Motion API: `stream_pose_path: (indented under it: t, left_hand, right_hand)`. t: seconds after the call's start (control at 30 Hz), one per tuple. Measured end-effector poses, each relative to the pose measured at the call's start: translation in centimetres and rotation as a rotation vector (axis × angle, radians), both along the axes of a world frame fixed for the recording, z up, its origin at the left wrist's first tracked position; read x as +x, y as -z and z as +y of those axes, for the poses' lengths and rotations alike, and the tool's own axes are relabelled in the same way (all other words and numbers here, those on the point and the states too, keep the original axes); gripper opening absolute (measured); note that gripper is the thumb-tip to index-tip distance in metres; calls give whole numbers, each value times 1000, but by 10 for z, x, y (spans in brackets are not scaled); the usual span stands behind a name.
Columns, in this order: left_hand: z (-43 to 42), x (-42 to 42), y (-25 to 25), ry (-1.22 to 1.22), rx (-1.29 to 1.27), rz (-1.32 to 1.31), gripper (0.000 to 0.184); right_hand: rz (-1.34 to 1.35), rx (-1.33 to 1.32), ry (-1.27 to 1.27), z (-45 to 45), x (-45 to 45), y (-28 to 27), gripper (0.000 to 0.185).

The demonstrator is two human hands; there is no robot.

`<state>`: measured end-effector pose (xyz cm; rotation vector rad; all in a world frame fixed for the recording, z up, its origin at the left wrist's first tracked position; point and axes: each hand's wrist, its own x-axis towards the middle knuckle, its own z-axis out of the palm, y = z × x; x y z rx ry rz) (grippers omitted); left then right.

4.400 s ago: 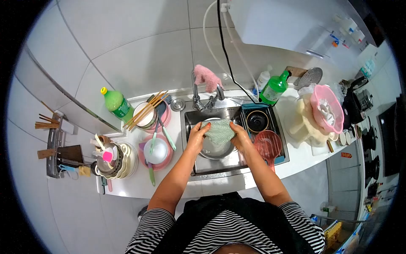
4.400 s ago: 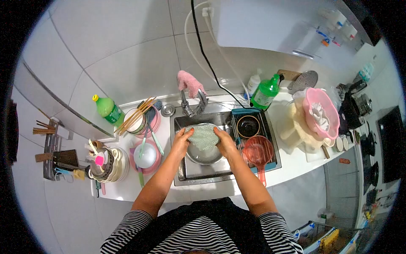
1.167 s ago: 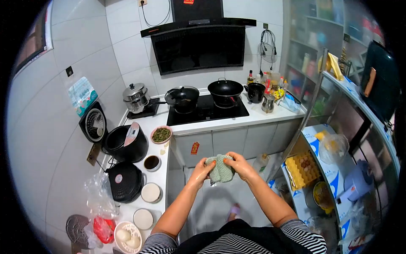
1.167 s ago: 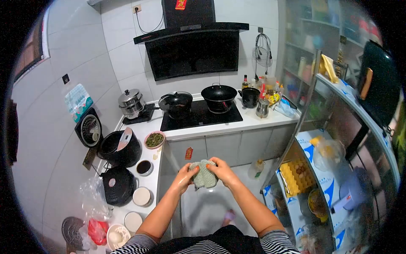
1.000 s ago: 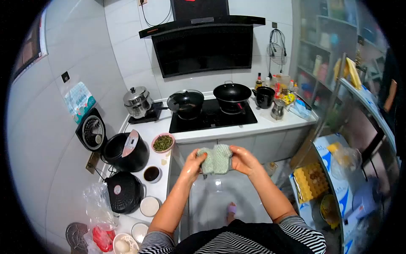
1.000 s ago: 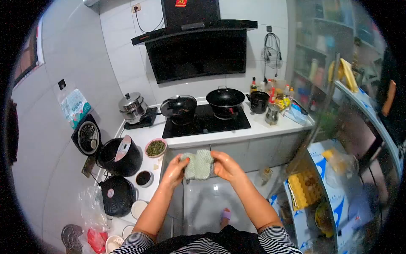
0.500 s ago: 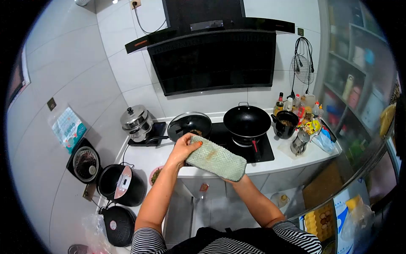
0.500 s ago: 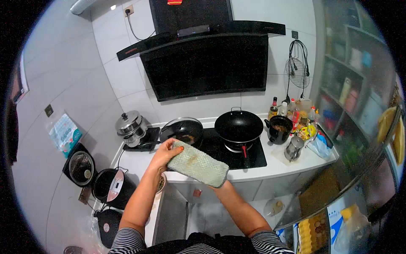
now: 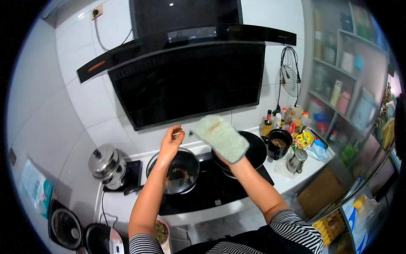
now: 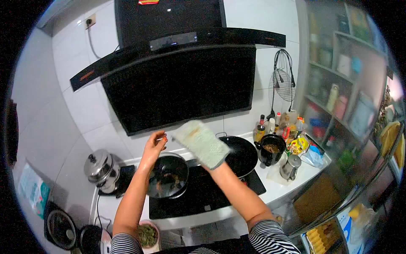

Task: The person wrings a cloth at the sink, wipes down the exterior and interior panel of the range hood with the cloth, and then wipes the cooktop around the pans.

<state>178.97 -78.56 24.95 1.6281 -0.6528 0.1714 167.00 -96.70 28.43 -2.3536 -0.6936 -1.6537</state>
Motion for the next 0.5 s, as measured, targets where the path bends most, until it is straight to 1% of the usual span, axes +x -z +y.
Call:
stream_pose_path:
  t: [0.03,0.1,0.17,0.2,0.3,0.33,0.37,0.4,0.43,0.47,0.5]
  left_hand:
    - [-3,14,-5,24,11,42,30]
    - [-11,37,-6,55,28,113,27]
    - [-23,56,-4,86,27,128,26]
    - [-29,65,-3,101,15,139,25]
    - [-49,87,-6,56,53,146,24]
    - [-55,93,-9,30,57,159,23]
    - [-61,103,-10,17,56,167,23]
    - [-64,112,-10,-7,86,159,23]
    - [-70,123,-12,-30,113,147,23]
    - [-76,132,-15,-45,115,144,23]
    - [-80,140,-17,-59,116,143,23]
  right_hand:
    - [22,115,-19,-17,20,-3,26]
    - [63,291,19,-65,69,13,19]
    - [77,393,113,-114,113,24,15]
    - [73,401,177,-137,135,28,14]
    - [293,-63,1159,-193,172,9,8]
    - [372,-159,1310,-241,220,25,11]
    - [521,-182,1489,-259,236,26,14]
    - [597,-137,1606,-272,251,29,16]
    - [673,-91,1722,-285,266,29,22]
    - [550,-427,2067,-298,276,33,18]
    - [551,-408,2058,-303,289,35,18]
